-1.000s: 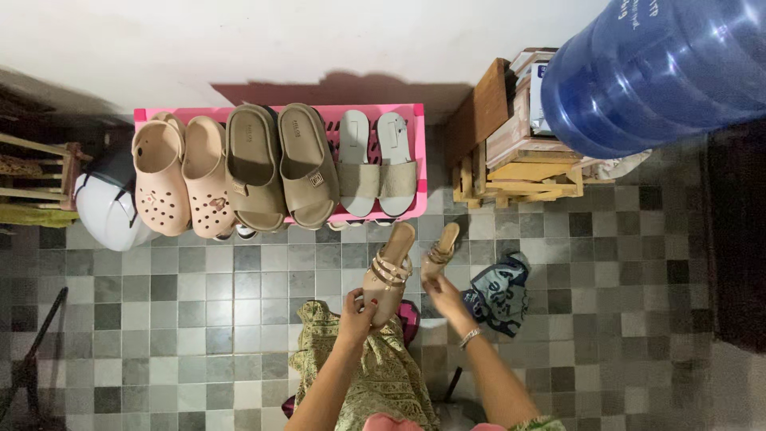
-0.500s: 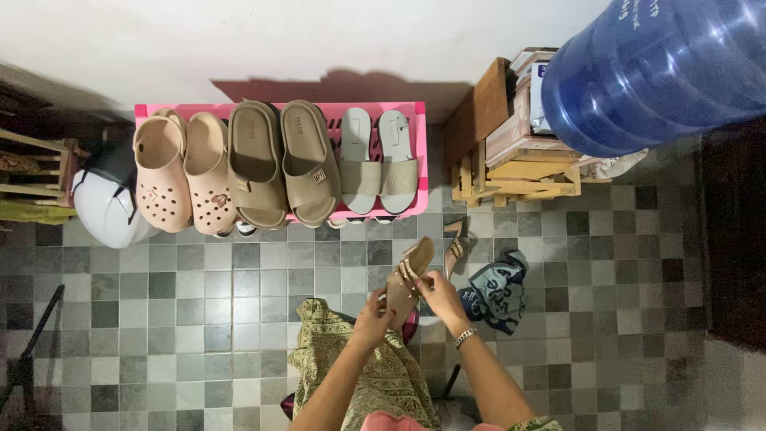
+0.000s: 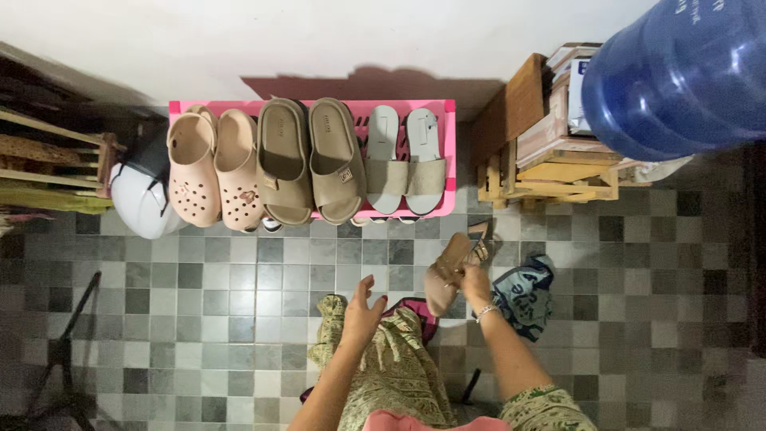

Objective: The person removes various shoes from a pink plastic shoe rack and places them on the floor. They handle sandals, flip-flops, sneakers, and children's shoes one by one, inspecting some before setting them down.

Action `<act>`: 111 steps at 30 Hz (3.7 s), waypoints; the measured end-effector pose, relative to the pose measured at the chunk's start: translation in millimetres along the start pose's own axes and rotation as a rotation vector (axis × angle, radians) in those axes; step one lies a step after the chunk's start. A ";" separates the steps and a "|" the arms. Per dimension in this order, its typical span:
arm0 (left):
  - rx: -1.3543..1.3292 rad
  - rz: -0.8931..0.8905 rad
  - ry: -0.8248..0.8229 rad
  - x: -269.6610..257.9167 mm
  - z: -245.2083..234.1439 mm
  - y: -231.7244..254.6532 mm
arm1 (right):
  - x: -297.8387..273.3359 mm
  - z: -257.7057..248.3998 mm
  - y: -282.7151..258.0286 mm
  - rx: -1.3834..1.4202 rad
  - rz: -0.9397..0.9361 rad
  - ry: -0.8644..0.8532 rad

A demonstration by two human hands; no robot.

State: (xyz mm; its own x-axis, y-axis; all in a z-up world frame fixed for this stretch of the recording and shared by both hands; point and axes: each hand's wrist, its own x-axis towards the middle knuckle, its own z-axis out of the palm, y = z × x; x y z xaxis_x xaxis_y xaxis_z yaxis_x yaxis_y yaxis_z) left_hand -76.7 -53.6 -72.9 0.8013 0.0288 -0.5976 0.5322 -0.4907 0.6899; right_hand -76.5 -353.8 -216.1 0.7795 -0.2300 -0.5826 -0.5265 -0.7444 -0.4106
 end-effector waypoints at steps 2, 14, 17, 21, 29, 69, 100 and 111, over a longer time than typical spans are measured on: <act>0.011 -0.044 0.024 0.2 -13.3 -12.0 | 5.4 -6.6 4.7 -0.044 -0.131 0.135; -0.063 -0.116 0.073 -7.2 -44.0 -29.1 | -5.0 9.6 -43.7 0.077 -0.159 -0.059; -0.104 -0.047 0.147 -0.2 -53.6 -27.8 | 3.2 5.4 -93.5 0.300 -0.274 -0.032; -0.139 0.019 0.234 15.2 -77.5 -28.2 | 10.1 -20.3 -196.9 0.321 -0.484 0.142; -0.053 0.121 0.338 19.9 -117.0 -31.1 | 11.7 -59.7 -361.0 0.122 -0.590 0.178; 0.254 0.518 0.187 -13.8 -178.9 81.2 | -161.7 -48.6 -196.8 0.244 -0.176 0.274; 0.736 0.376 -0.065 1.8 -29.1 -109.2 | -138.2 59.3 -48.9 0.126 0.047 -0.341; 1.109 0.409 -0.189 34.4 12.2 -113.8 | -152.0 38.9 -41.6 0.143 0.007 -0.307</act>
State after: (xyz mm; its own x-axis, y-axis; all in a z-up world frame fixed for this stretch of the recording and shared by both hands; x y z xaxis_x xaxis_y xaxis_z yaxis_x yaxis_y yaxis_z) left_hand -113.0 -7.4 -176.9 0.7537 -0.3872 -0.5311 -0.3529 -0.9201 0.1700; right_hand -186.3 -263.5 -137.7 0.6489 -0.0193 -0.7607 -0.5905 -0.6432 -0.4874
